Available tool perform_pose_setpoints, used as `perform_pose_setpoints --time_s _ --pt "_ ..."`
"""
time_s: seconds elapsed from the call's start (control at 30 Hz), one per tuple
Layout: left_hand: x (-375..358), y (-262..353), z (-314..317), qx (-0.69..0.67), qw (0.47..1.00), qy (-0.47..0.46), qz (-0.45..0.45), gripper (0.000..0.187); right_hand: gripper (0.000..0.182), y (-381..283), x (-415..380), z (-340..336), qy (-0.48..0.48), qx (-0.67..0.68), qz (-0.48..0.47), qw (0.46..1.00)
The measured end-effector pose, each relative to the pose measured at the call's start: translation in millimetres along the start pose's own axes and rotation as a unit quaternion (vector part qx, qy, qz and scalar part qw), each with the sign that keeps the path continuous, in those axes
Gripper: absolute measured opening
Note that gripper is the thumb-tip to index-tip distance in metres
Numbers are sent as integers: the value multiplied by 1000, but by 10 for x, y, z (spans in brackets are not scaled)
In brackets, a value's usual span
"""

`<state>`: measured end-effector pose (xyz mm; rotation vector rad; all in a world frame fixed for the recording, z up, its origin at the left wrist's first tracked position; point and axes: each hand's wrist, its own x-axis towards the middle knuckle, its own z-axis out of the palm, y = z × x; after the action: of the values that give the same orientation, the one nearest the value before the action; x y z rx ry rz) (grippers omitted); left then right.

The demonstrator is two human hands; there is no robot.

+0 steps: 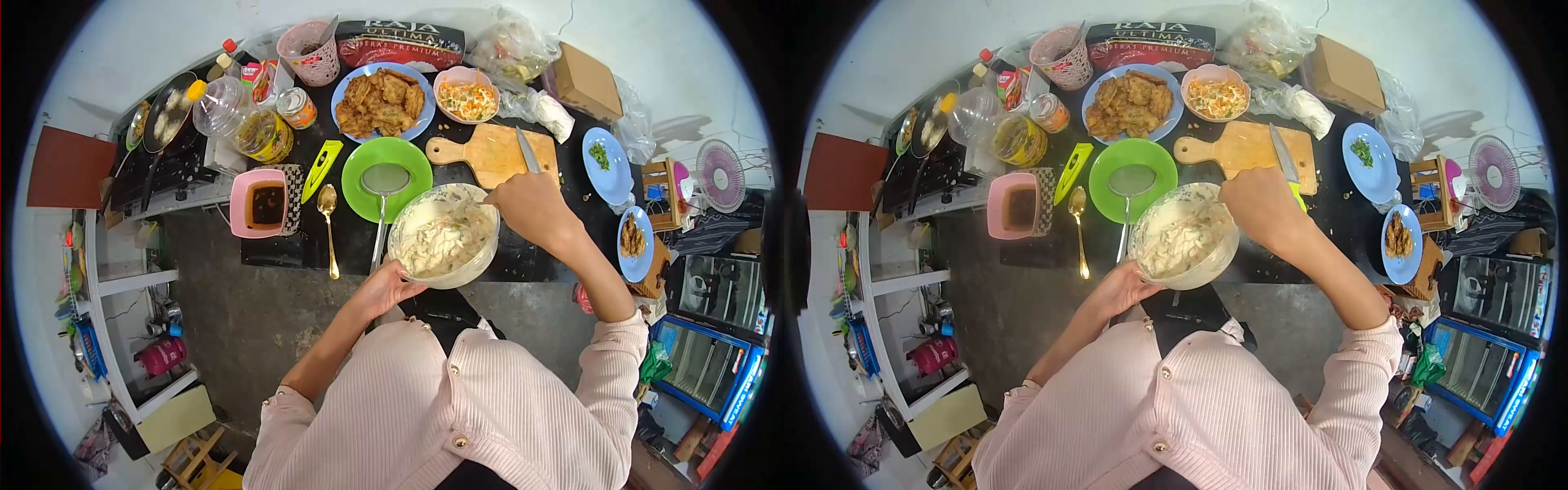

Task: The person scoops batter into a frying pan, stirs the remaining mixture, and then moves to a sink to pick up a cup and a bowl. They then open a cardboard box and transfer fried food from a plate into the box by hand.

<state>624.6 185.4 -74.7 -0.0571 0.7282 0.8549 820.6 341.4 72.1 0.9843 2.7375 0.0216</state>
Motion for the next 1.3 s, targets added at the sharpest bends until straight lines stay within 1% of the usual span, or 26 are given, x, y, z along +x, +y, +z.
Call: perform_pose_setpoints --time_s 0.1,0.23,0.27,0.47,0.57,0.67,1.03,1.07,1.3 --pt "-3 27 -22 1 1000 -14 -14 43 24 11 36 -8 -49 -37 -4 998" --pt "-5 45 -23 -2 1000 -17 -4 46 24 -4 47 -45 -42 -36 -10 998" --pt "-8 53 -24 -24 1000 -20 -4 41 24 -13 52 -49 -45 -38 2 998" --pt "6 84 -38 -41 999 -29 -8 42 26 -2 100 -48 -55 -32 -4 998" --pt "-8 103 2 -32 999 -39 -8 47 27 -27 105 -109 -58 -20 0 998" --pt "-4 104 -3 -50 998 -45 -7 46 28 -30 116 -115 -63 -35 1 997" --pt "-4 121 -17 -29 999 -36 -11 46 29 -17 149 -105 -57 -22 -10 998" --pt "-1 119 -22 -17 999 -41 -5 46 30 -21 153 -96 -68 -33 -5 997" --pt "-13 143 -6 -25 999 -44 -15 45 30 -25 156 -126 -60 -26 -10 998"
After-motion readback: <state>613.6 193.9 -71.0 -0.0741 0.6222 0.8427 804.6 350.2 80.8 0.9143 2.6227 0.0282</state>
